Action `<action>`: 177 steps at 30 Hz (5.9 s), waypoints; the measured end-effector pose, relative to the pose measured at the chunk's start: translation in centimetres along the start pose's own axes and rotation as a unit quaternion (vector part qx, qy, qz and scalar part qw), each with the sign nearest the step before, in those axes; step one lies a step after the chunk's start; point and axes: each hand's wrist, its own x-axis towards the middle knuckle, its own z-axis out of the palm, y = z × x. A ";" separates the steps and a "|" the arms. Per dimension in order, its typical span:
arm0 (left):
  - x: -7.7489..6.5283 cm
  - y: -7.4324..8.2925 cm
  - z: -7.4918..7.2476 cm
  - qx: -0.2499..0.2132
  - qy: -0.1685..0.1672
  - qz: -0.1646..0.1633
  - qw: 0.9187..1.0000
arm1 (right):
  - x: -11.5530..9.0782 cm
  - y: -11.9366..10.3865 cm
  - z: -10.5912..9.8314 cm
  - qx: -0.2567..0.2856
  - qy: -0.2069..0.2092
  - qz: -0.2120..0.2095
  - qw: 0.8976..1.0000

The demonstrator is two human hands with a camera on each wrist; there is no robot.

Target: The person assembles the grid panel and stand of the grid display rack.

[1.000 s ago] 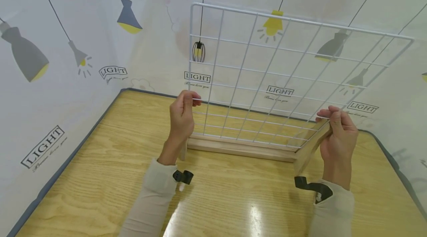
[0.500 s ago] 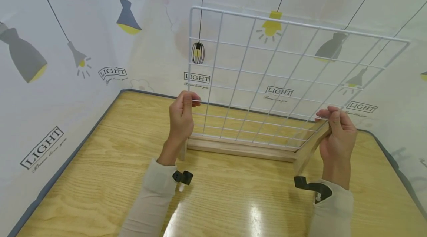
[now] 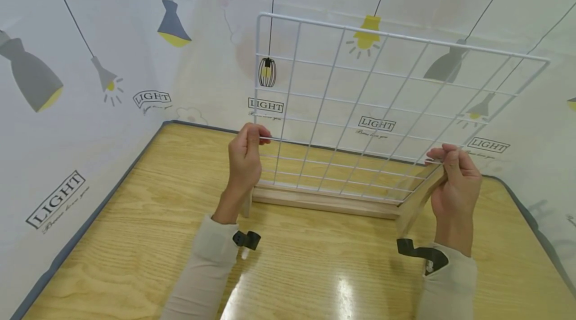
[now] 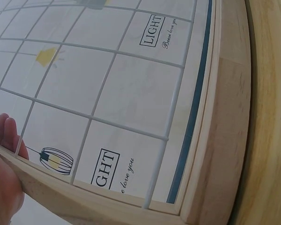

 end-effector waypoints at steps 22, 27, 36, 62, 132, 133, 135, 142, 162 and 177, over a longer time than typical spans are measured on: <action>0.0 0.0 0.0 -0.006 -0.001 0.001 1.000 | 0.0 0.0 0.0 -0.005 -0.011 -0.004 1.000; 0.0 0.0 0.0 -0.003 0.001 0.001 1.000 | 0.0 -0.1 0.0 -0.011 -0.011 -0.004 1.000; 0.0 0.1 0.1 -0.002 0.004 0.005 1.000 | 0.0 0.0 0.1 -0.013 -0.014 -0.006 1.000; 0.1 0.3 0.3 -0.013 0.009 -0.003 1.000 | 0.3 0.0 -0.2 -0.016 -0.026 -0.007 1.000; 0.0 0.1 0.6 -0.031 0.004 -0.009 0.999 | 0.2 -0.3 -0.4 0.003 -0.042 0.001 0.999; -0.1 0.1 0.6 -0.030 0.004 -0.009 1.000 | 0.1 -0.3 -0.4 0.006 -0.039 0.000 0.999; -0.2 0.1 0.7 -0.025 0.007 -0.010 1.000 | 0.1 -0.3 -0.5 0.009 -0.038 -0.002 0.999; -0.3 -0.1 0.7 -0.013 0.027 0.000 1.000 | 0.2 -0.2 -0.3 0.046 -0.037 0.018 0.998; -0.2 -0.4 0.3 -0.026 0.027 0.032 0.999 | 0.3 -0.1 -0.4 0.090 -0.027 0.037 0.995; -0.1 0.0 0.4 -0.032 0.017 0.008 0.999 | 0.3 -0.2 -0.4 0.093 -0.025 0.034 0.995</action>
